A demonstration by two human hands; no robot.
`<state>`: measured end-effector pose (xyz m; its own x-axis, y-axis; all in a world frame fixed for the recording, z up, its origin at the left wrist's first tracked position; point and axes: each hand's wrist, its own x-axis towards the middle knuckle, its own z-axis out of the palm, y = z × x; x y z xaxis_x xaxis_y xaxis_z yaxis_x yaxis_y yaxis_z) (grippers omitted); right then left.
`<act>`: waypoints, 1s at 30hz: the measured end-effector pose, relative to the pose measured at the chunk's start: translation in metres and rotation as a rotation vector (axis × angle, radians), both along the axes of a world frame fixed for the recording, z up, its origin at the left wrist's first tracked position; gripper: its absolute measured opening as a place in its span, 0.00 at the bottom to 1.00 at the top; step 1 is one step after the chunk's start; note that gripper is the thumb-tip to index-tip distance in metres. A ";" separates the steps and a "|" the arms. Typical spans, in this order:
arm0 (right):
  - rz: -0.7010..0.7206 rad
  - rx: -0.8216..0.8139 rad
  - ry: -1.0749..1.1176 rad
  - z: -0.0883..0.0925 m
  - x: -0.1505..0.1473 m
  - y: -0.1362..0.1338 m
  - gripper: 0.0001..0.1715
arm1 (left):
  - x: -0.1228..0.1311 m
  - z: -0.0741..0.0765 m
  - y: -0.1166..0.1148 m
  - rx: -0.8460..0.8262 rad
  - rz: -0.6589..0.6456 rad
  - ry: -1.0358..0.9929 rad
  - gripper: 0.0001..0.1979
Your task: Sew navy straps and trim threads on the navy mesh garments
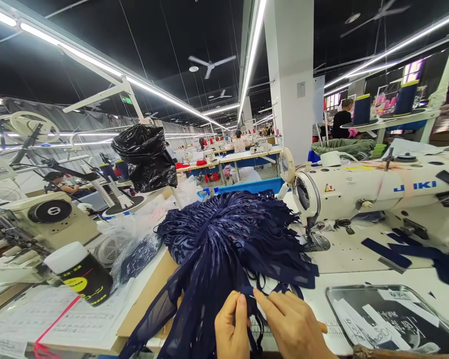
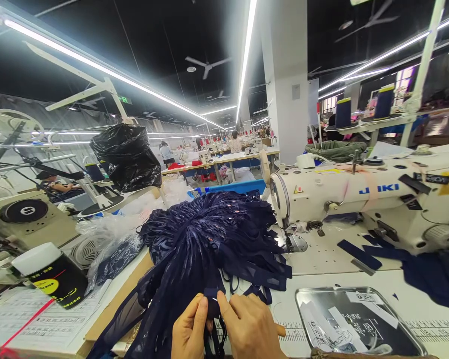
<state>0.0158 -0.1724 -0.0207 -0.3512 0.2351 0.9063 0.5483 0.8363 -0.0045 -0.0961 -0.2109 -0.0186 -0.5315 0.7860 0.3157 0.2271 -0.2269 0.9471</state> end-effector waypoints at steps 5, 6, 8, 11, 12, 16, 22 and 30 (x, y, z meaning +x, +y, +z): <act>-0.016 0.024 -0.003 0.004 0.000 -0.002 0.19 | 0.000 -0.001 -0.001 0.010 0.008 0.024 0.24; -0.023 0.028 0.000 0.006 0.000 -0.002 0.19 | 0.001 -0.001 -0.001 0.016 0.015 0.032 0.24; -0.026 0.032 0.009 0.007 -0.001 -0.003 0.19 | 0.002 -0.001 -0.001 0.028 0.037 0.043 0.23; -0.005 0.025 0.031 0.006 -0.002 -0.003 0.19 | 0.004 -0.002 -0.001 0.036 0.077 0.035 0.23; 0.002 0.022 0.041 0.005 -0.003 -0.002 0.19 | 0.004 -0.002 -0.001 0.033 0.084 0.026 0.23; 0.009 0.007 0.081 -0.002 -0.006 -0.001 0.18 | 0.007 -0.003 0.000 0.015 0.094 -0.021 0.24; 0.074 -0.047 0.173 -0.008 -0.011 0.000 0.16 | 0.012 -0.008 0.002 0.003 0.121 -0.085 0.24; 0.268 -0.760 0.228 -0.021 -0.005 0.002 0.16 | 0.010 -0.005 0.005 -0.052 -0.132 -0.110 0.23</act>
<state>0.0110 -0.1705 -0.0413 -0.3089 0.7457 0.5903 0.2489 0.6624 -0.7066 -0.0866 -0.2055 -0.0235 -0.4521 0.8649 0.2183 0.0927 -0.1978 0.9758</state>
